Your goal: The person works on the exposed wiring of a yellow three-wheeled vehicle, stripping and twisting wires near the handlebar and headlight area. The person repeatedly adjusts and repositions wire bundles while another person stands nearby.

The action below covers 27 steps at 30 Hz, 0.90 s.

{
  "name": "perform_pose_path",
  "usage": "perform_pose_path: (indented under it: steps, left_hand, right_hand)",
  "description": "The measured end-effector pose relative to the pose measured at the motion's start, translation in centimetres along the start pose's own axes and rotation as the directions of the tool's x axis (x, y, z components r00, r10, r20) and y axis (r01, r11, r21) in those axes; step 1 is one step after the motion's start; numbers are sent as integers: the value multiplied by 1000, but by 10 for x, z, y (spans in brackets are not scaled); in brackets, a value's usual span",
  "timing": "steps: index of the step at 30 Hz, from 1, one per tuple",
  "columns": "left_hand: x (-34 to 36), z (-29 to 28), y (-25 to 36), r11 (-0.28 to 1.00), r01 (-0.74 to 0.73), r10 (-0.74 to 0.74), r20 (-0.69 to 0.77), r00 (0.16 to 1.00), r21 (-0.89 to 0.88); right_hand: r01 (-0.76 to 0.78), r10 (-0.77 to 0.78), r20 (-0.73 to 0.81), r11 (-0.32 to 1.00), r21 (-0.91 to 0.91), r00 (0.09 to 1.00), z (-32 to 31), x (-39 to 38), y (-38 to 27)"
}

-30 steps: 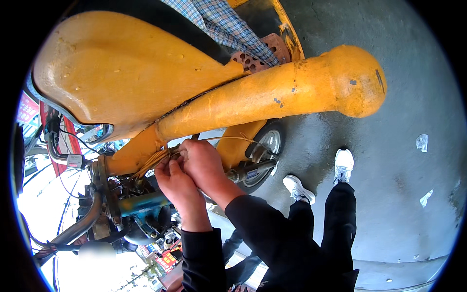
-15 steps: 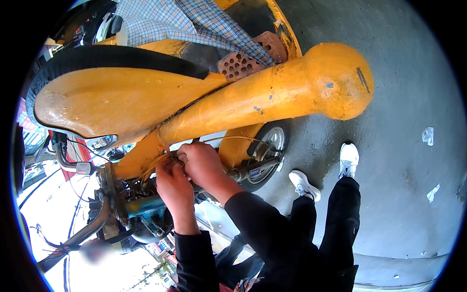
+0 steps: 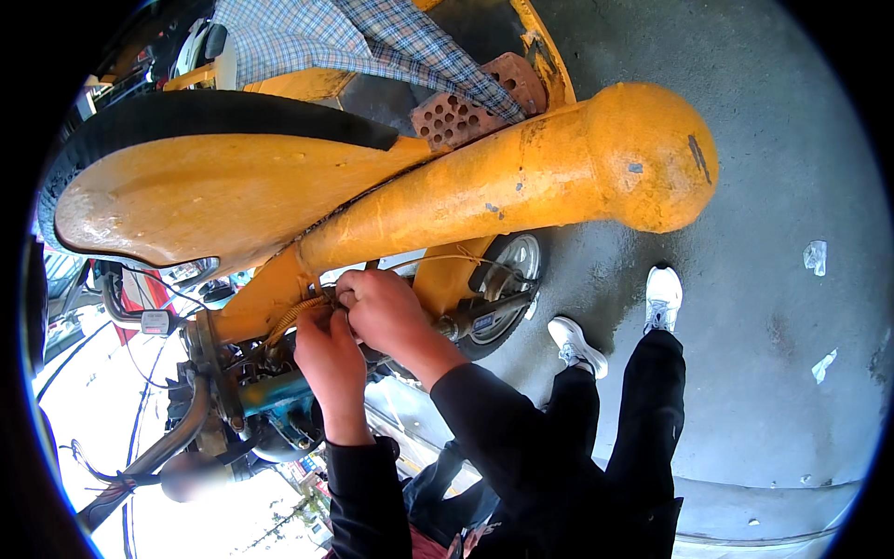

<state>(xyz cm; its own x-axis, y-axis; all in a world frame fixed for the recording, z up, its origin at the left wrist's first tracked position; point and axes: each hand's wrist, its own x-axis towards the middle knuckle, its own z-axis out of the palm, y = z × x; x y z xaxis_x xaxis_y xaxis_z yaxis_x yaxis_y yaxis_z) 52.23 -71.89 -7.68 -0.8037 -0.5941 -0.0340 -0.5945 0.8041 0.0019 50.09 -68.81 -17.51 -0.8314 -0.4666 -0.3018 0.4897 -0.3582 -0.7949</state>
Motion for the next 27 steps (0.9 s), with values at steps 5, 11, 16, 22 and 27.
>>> perform_pose_path:
  steps: [5, 11, 16, 22, 27]
  left_hand:
    - [13, -3, -5, 995, -25, 20, 48, 999, 97]
    - [31, -4, -4, 945, -67, 19, 150, 989, 321]
    - [33, -8, 6, 821, -180, 91, 187, 978, 542]
    - [40, -15, 18, 711, -253, 81, 280, 956, 656]
    - [46, -21, 31, 670, -320, 107, 339, 935, 670]
  right_hand:
    - [-110, 120, -55, 981, 159, 991, 6, -5, -2]
    - [-222, 361, 6, 560, 798, 933, 26, -17, 3]
    - [-290, 392, 63, 553, 781, 918, 26, -7, 7]
    - [-281, 352, -51, 819, 501, 935, 35, 5, 16]
    - [-483, 455, 205, 666, 568, 867, 21, 12, 10]
